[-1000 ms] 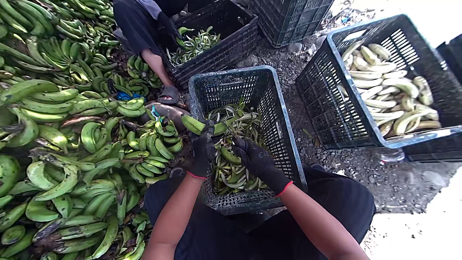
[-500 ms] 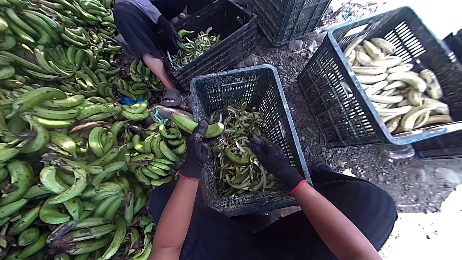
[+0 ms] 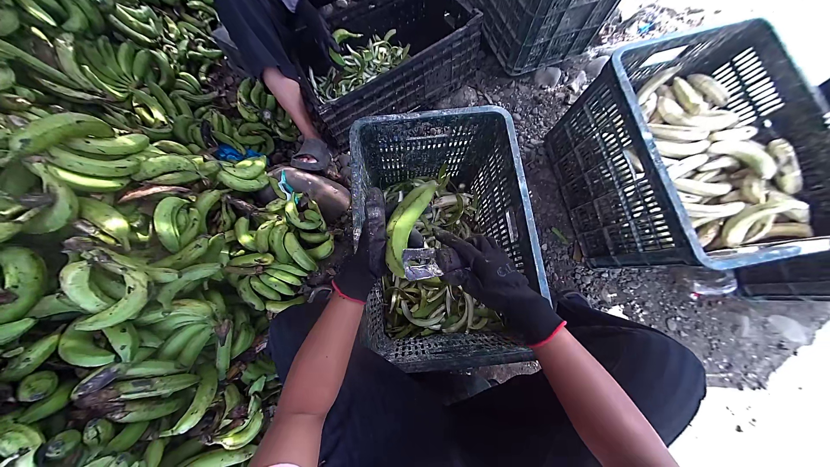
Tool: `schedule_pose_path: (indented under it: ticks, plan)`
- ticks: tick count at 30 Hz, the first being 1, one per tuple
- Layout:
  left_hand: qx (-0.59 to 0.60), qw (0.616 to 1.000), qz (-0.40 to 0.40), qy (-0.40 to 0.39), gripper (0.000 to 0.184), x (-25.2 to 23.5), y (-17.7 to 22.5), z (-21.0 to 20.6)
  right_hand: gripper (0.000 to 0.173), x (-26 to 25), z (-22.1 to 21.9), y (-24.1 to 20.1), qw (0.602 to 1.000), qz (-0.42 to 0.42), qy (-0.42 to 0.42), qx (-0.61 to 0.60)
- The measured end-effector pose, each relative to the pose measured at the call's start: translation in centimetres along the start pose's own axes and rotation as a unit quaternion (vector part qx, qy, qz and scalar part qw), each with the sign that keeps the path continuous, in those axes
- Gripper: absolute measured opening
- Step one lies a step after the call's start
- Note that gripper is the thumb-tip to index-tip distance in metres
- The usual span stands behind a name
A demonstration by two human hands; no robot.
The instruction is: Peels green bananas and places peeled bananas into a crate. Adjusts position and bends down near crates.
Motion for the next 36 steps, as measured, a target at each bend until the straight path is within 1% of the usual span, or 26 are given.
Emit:
schedule_pose_path:
  ticks: [3,4,7,8,10,12,13,15,16,17,19,20,21,22,24,25,26,28,30,32,33,34,36]
  plan:
    - [0.043,0.999,-0.003,-0.002,0.087,-0.8,-0.2,-0.2,0.076,-0.1,-0.2,-1.1,0.998,0.010,0.002,0.062]
    - [0.056,0.998,-0.004,0.003,0.087,-0.8,-0.3,-0.3,0.077,-0.2,-0.3,-1.3,0.997,0.013,0.012,0.073]
    - [0.048,0.998,-0.016,0.024,0.081,-0.7,-0.3,-0.3,0.066,-0.3,-0.6,-1.7,0.997,0.016,0.047,0.057]
    - [0.041,0.998,-0.021,0.033,0.079,-0.7,-0.2,-0.2,0.065,-0.4,-0.6,-1.8,0.998,0.008,0.052,0.043]
    - [0.016,0.996,-0.024,0.080,0.073,-0.6,0.0,0.1,0.063,-0.6,-0.7,-1.6,0.999,-0.042,0.031,0.006]
    - [-0.017,0.992,-0.019,0.127,0.069,-0.5,0.1,0.4,0.067,-1.0,-0.6,-1.2,0.995,-0.092,0.010,-0.022]
    - [-0.024,0.991,-0.022,0.134,0.068,-0.5,-0.1,0.5,0.072,-1.3,-0.5,-1.1,0.994,-0.106,0.013,-0.029]
    - [-0.036,0.989,-0.027,0.141,0.061,-0.3,-0.3,0.0,0.078,-1.6,-0.3,-0.8,0.991,-0.125,0.050,-0.029]
    - [-0.053,0.986,-0.018,0.154,0.064,0.1,-0.3,-0.3,0.076,-1.8,-0.4,-0.5,0.988,-0.134,0.066,-0.032]
    - [-0.087,0.982,0.006,0.167,0.063,1.0,-0.5,-0.6,0.074,-2.0,-0.5,-0.3,0.986,-0.144,0.082,-0.034]
    - [-0.145,0.967,0.042,0.207,0.055,1.9,-1.0,-0.6,0.066,-2.4,-0.5,0.1,0.980,-0.169,0.096,-0.052]
    - [-0.148,0.963,0.051,0.221,0.054,1.8,-1.3,-0.6,0.066,-2.4,-0.5,0.5,0.976,-0.182,0.099,-0.071]
    - [-0.134,0.963,0.053,0.229,0.054,1.5,-1.7,-0.7,0.067,-2.3,-0.2,1.1,0.971,-0.192,0.101,-0.097]
    - [-0.104,0.969,0.047,0.219,0.054,1.1,-2.3,-0.9,0.066,-2.3,0.1,1.8,0.966,-0.197,0.112,-0.121]
    - [-0.030,0.982,0.024,0.185,0.056,0.6,-2.8,-1.3,0.058,-3.2,1.7,3.7,0.954,-0.215,0.146,-0.152]
    - [-0.002,0.986,0.016,0.167,0.058,0.5,-2.6,-1.6,0.060,-3.4,2.4,4.4,0.947,-0.224,0.148,-0.176]
    - [0.013,0.989,0.016,0.148,0.060,0.6,-2.2,-1.7,0.062,-3.2,3.2,4.7,0.942,-0.222,0.150,-0.202]
    - [-0.010,0.992,0.026,0.119,0.060,1.0,-1.2,-1.4,0.063,-2.4,4.3,4.1,0.945,-0.174,0.153,-0.232]
    - [-0.007,0.994,0.029,0.105,0.054,0.9,-0.6,-0.9,0.070,-1.5,4.4,2.7,0.957,-0.122,0.138,-0.225]
    - [0.009,0.995,0.014,0.102,0.042,0.6,0.3,-0.6,0.073,-0.9,3.5,0.8,0.974,-0.056,0.119,-0.185]
    - [0.008,0.995,-0.001,0.101,0.041,0.5,0.6,-0.2,0.073,-0.9,2.8,0.2,0.984,-0.040,0.098,-0.146]
    - [-0.001,0.995,-0.020,0.102,0.043,0.4,0.8,0.3,0.074,-1.1,1.9,0.0,0.991,-0.043,0.064,-0.107]
    - [-0.032,0.992,-0.043,0.115,0.047,0.4,1.1,1.2,0.069,-1.2,0.5,-0.4,0.996,-0.069,0.005,-0.051]
Point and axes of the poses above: each hand's wrist, its own x-axis away from the middle knuckle, its own z-axis out of the back of the hand, y = z × x, the point moved 7 cm from there along -x, towards the middle knuckle, and after that the axes turned 14 degrees about -y, right-handed, at the moved point
